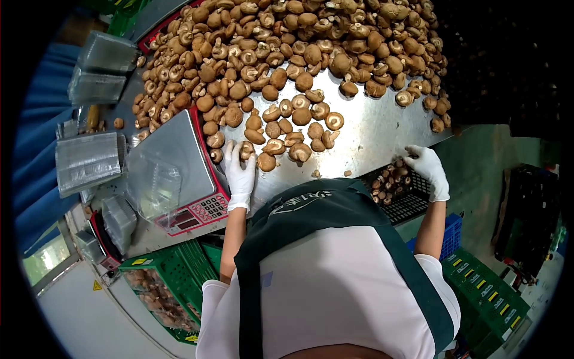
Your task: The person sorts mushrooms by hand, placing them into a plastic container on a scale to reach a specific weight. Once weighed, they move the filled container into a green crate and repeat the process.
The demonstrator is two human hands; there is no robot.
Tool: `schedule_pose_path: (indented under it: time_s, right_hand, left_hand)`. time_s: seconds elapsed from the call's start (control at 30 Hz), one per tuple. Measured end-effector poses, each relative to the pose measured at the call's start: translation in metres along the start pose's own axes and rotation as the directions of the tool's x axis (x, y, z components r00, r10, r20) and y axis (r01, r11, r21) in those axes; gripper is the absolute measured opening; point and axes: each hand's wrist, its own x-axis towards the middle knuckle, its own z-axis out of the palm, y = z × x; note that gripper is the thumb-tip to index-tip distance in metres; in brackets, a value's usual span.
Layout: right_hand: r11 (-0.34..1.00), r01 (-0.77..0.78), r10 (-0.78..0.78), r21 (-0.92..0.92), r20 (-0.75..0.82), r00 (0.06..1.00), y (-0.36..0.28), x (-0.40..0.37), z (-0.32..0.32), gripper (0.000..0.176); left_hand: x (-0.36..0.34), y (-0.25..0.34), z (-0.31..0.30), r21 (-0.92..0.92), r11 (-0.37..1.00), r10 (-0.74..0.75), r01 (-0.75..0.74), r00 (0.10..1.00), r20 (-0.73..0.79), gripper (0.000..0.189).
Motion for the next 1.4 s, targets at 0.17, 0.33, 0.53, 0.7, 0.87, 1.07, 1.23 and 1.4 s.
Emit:
schedule_pose_path:
  time_s: [0.17, 0.33, 0.53, 0.7, 0.87, 1.07, 1.23, 1.4]
  right_hand:
    - [0.908, 0.266, -0.212, 0.324, -0.193, 0.958, -0.115, 0.021, 0.033, 0.028]
    - [0.823, 0.534, -0.567, -0.194, -0.329, 0.755, -0.187, 0.074, 0.107, 0.008]
    - [0.886, 0.446, -0.450, -0.130, -0.001, 0.893, -0.207, 0.095, 0.079, 0.021]
    - [0.931, 0.289, -0.304, 0.221, 0.033, 0.952, -0.184, 0.083, 0.046, 0.048]
    - [0.287, 0.004, -0.377, 0.958, 0.109, 0.920, -0.111, 0.062, 0.024, 0.038]
    - [-0.027, -0.127, -0.170, 0.992, 0.120, 0.978, -0.028, 0.034, 0.031, 0.027]
    - [0.699, 0.073, -0.096, 0.712, -0.008, 0.995, -0.108, 0.018, 0.039, 0.025]
    - [0.910, 0.414, -0.415, 0.030, 0.107, 0.904, -0.170, 0.024, 0.094, 0.046]
  left_hand:
    - [0.005, 0.011, 0.003, -0.018, 0.999, 0.028, -0.028, 1.000, -0.002, 0.044]
    - [0.004, 0.013, -0.008, 0.080, 0.993, 0.090, -0.086, 0.995, -0.050, 0.045]
    - [-0.014, 0.019, -0.006, 0.035, 0.998, 0.058, -0.055, 0.994, -0.090, 0.041]
    - [-0.012, 0.029, 0.004, 0.059, 0.989, 0.138, -0.133, 0.986, -0.090, 0.039]
    - [-0.002, 0.033, 0.004, 0.012, 0.986, 0.166, -0.166, 0.986, -0.027, 0.040]
    - [0.012, 0.030, -0.007, 0.068, 0.985, 0.161, -0.160, 0.987, -0.019, 0.041]
    - [0.018, 0.030, 0.000, 0.028, 0.990, 0.136, -0.136, 0.991, 0.017, 0.041]
    - [0.019, 0.034, -0.007, 0.005, 0.986, 0.168, -0.168, 0.986, -0.019, 0.040]
